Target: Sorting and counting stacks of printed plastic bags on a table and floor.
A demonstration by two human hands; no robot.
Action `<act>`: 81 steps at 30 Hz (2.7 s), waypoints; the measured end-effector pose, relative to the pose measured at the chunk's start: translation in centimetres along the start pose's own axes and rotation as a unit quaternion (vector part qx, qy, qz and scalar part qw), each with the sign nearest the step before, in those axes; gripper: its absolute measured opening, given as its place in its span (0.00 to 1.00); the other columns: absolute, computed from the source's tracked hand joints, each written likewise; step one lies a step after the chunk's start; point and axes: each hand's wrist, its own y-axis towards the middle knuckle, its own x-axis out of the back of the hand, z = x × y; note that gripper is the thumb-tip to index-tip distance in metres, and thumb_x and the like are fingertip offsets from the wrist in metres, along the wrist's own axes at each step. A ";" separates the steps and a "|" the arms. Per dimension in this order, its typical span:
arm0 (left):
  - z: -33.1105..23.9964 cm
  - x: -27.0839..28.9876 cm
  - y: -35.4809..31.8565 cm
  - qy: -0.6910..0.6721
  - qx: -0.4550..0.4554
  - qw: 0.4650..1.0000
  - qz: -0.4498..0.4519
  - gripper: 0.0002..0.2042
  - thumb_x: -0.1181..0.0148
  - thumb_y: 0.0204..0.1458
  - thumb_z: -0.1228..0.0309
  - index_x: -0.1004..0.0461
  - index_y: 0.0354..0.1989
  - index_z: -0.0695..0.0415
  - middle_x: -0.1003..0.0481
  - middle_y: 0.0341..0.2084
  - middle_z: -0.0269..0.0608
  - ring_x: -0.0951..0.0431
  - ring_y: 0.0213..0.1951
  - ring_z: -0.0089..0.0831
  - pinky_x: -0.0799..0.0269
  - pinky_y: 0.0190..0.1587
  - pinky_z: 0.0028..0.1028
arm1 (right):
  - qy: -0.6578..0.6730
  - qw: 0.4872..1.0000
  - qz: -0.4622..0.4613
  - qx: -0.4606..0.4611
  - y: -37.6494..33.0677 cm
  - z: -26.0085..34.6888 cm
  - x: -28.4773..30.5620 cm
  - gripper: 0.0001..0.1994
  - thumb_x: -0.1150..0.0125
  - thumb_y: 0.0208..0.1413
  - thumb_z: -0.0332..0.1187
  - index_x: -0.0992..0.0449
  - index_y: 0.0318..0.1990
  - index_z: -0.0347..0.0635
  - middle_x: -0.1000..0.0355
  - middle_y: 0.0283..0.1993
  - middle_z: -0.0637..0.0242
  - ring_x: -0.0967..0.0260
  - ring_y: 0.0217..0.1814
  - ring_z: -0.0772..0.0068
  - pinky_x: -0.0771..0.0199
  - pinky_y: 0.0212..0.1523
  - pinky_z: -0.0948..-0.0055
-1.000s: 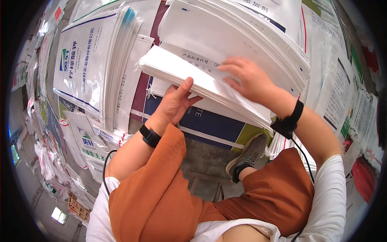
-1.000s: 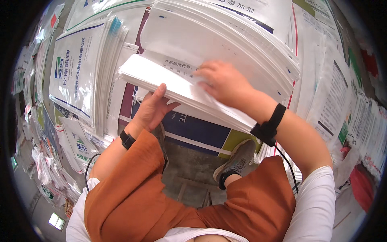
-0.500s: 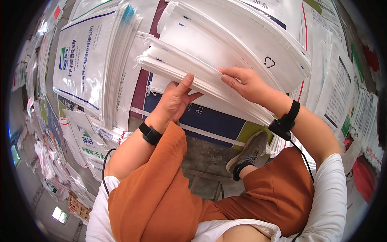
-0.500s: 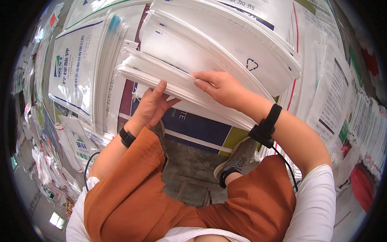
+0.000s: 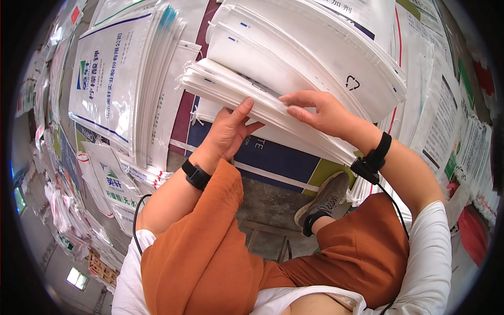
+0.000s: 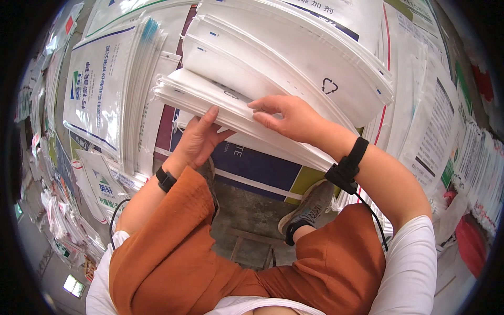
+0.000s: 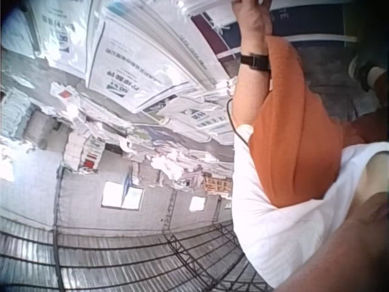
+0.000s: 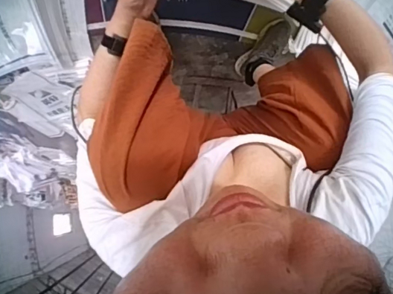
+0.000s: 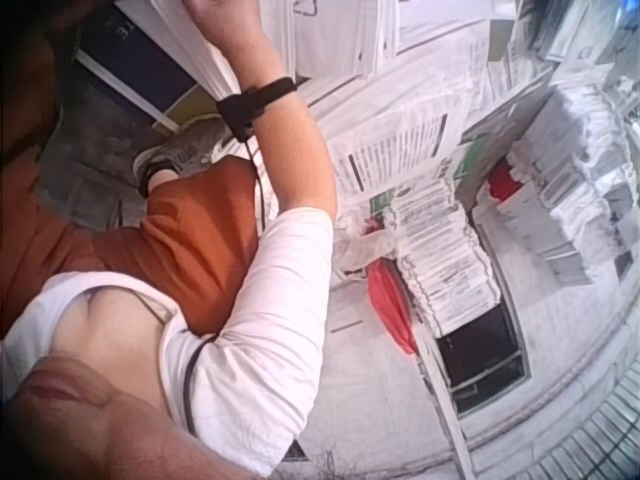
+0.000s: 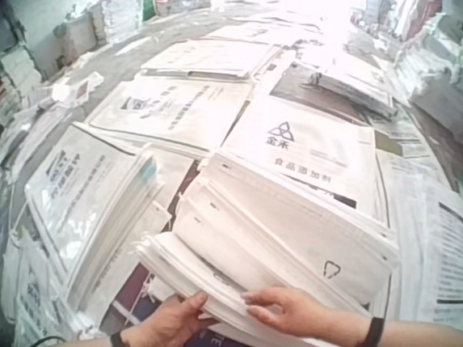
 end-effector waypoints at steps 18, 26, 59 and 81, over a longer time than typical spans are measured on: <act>0.1 -0.1 -0.1 -0.025 0.002 0.999 -0.019 0.34 0.38 0.62 0.57 0.46 0.70 0.61 0.35 0.63 0.43 0.33 0.66 0.37 0.31 0.66 0.47 | -0.021 0.992 -0.120 -0.009 -0.1 -0.3 -0.3 0.21 0.44 0.62 0.24 0.26 0.63 0.50 0.28 0.62 0.59 0.27 0.62 0.58 0.30 0.62 0.68; 0.1 0.1 -0.2 -0.037 0.004 0.999 -0.023 0.32 0.38 0.61 0.63 0.45 0.70 0.59 0.34 0.61 0.44 0.32 0.64 0.37 0.31 0.66 0.46 | -0.104 0.991 -0.082 0.033 -0.6 0.2 -0.2 0.18 0.40 0.62 0.29 0.24 0.59 0.55 0.26 0.49 0.59 0.25 0.49 0.58 0.25 0.51 0.64; -0.1 0.0 -0.2 -0.018 0.004 1.000 0.002 0.34 0.38 0.61 0.62 0.47 0.71 0.59 0.35 0.63 0.44 0.34 0.66 0.37 0.35 0.68 0.45 | -0.099 0.990 -0.059 0.077 -0.1 -0.4 -0.7 0.05 0.34 0.58 0.31 0.24 0.37 0.42 0.29 0.39 0.60 0.30 0.44 0.54 0.29 0.45 0.61; -0.1 -0.8 0.0 -0.014 0.022 0.998 -0.053 0.31 0.37 0.62 0.60 0.42 0.68 0.59 0.33 0.60 0.42 0.32 0.63 0.35 0.35 0.67 0.46 | -0.117 0.968 -0.206 0.087 0.1 -0.8 0.4 0.27 0.45 0.57 0.17 0.27 0.62 0.56 0.32 0.63 0.55 0.27 0.55 0.50 0.24 0.55 0.63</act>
